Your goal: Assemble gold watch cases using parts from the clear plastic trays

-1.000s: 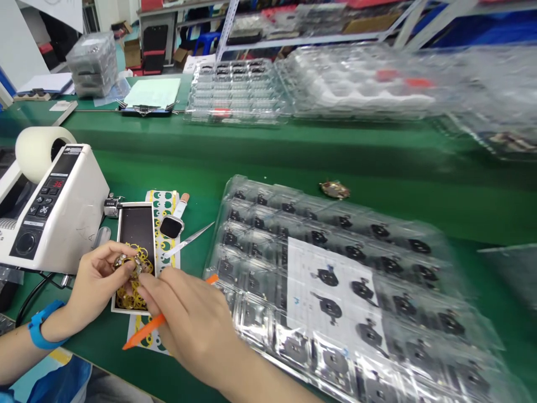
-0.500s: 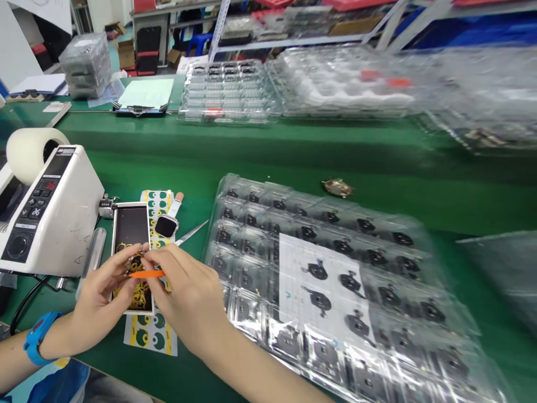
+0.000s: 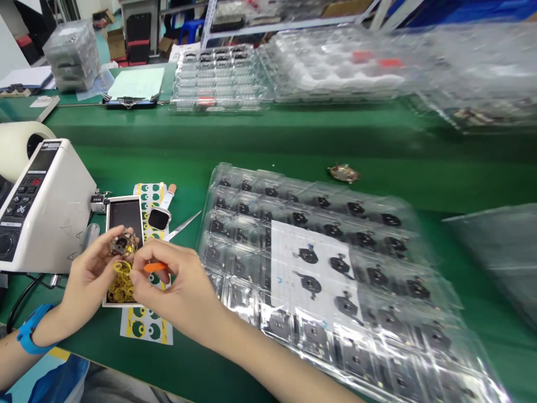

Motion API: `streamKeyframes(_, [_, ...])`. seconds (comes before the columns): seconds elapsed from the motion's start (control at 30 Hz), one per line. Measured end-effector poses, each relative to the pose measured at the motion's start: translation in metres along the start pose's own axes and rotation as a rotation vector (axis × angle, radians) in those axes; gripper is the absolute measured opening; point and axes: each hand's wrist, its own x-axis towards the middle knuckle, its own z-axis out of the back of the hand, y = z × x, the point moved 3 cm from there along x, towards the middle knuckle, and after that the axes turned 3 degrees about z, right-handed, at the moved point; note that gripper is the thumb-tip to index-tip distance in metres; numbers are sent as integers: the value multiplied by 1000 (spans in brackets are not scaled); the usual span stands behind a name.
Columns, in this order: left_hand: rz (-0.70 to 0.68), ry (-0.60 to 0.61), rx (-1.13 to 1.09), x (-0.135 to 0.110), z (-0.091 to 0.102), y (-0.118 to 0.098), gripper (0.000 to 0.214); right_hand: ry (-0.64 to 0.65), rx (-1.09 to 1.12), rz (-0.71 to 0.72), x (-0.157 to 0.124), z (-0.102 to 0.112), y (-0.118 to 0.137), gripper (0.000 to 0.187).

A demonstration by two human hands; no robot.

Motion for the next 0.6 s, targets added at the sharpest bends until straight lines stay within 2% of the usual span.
streamKeyframes(0.07, [-59, -84, -56, 2, 4, -4, 36, 56, -72, -31, -2, -3, -4, 18])
streamKeyframes(0.2, [-223, -215, -66, 0, 11, -13, 36, 293, -511, 11, -11, -20, -18, 15])
streamKeyframes(0.27, [-224, -215, -48, -2, 12, -14, 36, 330, -626, 37, -14, -25, -19, 13])
streamKeyframes(0.37, [-142, -180, -68, -1, 13, -11, 34, 317, -715, 67, -12, -21, -12, 19])
streamKeyframes(0.47, [-48, -152, -121, 3, 15, -8, 34, 261, -812, 90, -5, 2, -3, 14])
streamKeyframes(0.53, [5, -129, -150, 6, 16, -6, 37, 192, -936, 47, 1, 31, -3, 10])
streamKeyframes(0.6, [32, -104, -166, 8, 16, -6, 38, 112, -1080, -48, 4, 70, -10, 15])
